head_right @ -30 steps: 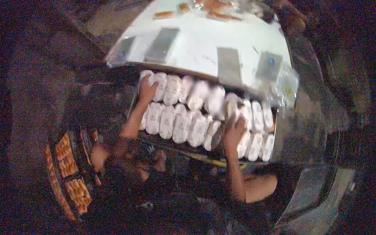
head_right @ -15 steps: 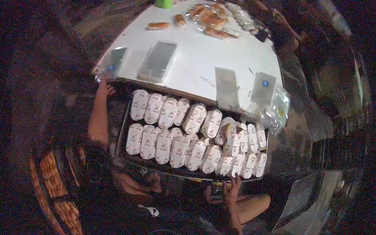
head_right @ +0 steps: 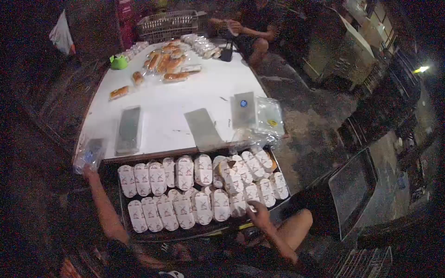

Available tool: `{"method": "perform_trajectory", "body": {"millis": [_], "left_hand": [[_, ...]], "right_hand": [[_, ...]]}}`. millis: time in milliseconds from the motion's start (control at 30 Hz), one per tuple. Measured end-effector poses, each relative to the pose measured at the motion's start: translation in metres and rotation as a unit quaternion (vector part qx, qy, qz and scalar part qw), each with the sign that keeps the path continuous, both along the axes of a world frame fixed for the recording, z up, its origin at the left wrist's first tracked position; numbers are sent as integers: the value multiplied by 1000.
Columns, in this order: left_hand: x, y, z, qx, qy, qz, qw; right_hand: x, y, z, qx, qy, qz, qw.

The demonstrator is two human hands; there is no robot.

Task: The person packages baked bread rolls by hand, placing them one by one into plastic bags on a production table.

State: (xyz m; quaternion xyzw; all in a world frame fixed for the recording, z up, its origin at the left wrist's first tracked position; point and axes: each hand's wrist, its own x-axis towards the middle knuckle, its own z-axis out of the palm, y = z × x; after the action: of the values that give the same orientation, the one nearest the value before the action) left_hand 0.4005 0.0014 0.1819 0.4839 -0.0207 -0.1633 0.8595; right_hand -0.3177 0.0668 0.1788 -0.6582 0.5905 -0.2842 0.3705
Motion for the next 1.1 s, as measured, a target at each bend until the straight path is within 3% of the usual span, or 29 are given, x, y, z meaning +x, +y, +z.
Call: {"method": "perform_trajectory", "body": {"millis": [100,167,233,300,367,400,433,467,500,533,567,633,733,767,833,867,900,967,1000,1033,1100], "left_hand": [[-73,18,64,77,-37,-158,984],[-137,29,88,5,66,-285,956],[-207,34,101,-3,64,-323,944],[-270,50,105,-7,76,-394,916],[-308,65,103,86,90,-433,893],[-302,67,82,96,98,-427,894],[-290,67,46,65,136,-479,865],[-282,75,23,36,175,-526,832],[-296,84,37,47,185,-517,834],[-328,88,71,-19,222,-425,877],[-356,94,85,-83,254,-324,908],[-385,102,63,-214,239,-359,876],[-423,92,-4,-51,92,-266,958],[-426,97,0,-46,96,-268,957],[-431,99,8,56,146,-251,955],[-429,102,7,-35,108,-312,943],[-423,104,7,-33,109,-315,942],[-410,110,16,-68,179,-315,930],[-409,108,31,-58,205,-283,935],[-402,112,31,-53,205,-282,936],[-367,120,29,-122,198,-203,951]], "right_hand": [[40,-55,59,-76,-32,56,995],[71,-87,105,-95,-142,86,981],[103,-106,131,-128,-247,50,959],[126,-115,138,-55,-322,17,945],[139,-131,89,84,-438,101,889],[131,-110,118,216,-428,141,866],[128,-96,111,277,-447,91,846],[124,-85,89,258,-461,107,842],[122,-77,64,238,-476,124,838],[122,-64,51,255,-512,81,816],[123,-51,45,282,-481,45,829],[134,-30,17,219,-484,-23,847],[144,-4,1,136,-373,-33,917],[148,1,3,82,-349,-44,932],[143,-1,13,100,-370,-51,922],[142,-2,20,118,-393,-56,910],[139,-3,26,118,-393,-59,910],[135,0,36,254,-284,-15,925],[137,6,42,184,-239,12,953],[137,13,40,188,-241,12,952],[135,27,28,12,-243,-42,969]]}}
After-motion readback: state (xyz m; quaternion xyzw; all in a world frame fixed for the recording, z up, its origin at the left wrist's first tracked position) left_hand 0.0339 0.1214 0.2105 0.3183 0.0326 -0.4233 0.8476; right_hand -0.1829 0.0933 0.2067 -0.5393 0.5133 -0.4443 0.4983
